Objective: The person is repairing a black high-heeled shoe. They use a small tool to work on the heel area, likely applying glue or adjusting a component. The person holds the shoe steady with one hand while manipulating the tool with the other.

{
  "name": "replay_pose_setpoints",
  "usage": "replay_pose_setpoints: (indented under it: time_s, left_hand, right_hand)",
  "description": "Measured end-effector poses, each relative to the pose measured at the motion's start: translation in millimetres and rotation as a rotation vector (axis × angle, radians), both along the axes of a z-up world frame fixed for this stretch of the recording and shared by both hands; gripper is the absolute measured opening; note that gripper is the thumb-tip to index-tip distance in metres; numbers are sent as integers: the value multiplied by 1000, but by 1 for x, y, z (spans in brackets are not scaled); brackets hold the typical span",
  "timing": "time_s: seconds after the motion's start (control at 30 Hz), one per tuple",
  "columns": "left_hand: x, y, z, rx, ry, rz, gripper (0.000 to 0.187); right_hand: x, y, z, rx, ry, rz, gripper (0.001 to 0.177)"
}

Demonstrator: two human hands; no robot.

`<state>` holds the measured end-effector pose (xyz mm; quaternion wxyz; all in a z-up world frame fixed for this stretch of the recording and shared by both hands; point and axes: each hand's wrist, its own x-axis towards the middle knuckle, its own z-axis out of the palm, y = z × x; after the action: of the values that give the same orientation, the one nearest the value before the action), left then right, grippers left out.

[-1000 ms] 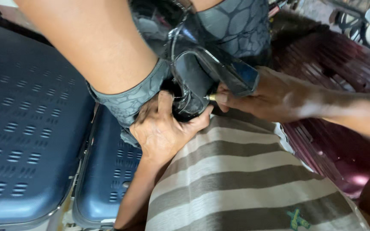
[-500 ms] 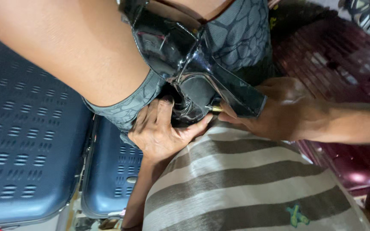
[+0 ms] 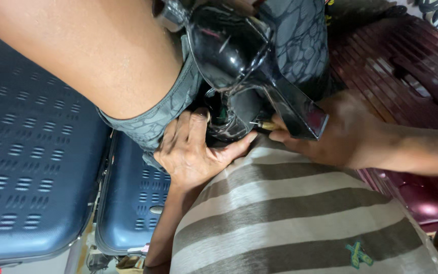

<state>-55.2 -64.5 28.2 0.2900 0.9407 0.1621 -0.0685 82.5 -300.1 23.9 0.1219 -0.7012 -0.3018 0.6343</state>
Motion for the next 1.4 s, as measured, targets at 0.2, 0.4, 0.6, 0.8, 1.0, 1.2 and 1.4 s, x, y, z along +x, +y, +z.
replay_pose_setpoints:
  time_s: [0.2,0.4,0.6,0.8,1.0,1.2,1.4]
  left_hand:
    - [-5,-2,-2,-11,-16,4,67]
    - [-13,-5,-2,-5,-23,19,68]
    - [-13,3,3,-93,6,67,65]
    - [-5,0,1,-132,-11,116,61]
    - [-4,-2,8,-149,36,78,59]
    - [-1,-3,6,-185,46,88,59]
    - [-7,-5,6,-156,83,51,58]
  right_hand:
    - [-13,-17,-2,40,-5,-19,44]
    - [-10,-15,-14,354,112,140,19]
    - [11,21,12,-243,109,443,34]
    - [18,49,32,329,-274,117,34]
    - [29,49,37,-231,-49,572,38]
    - [25,29,19,-325,524,-320,38]
    - [25,21,18,-146,418,-206,30]
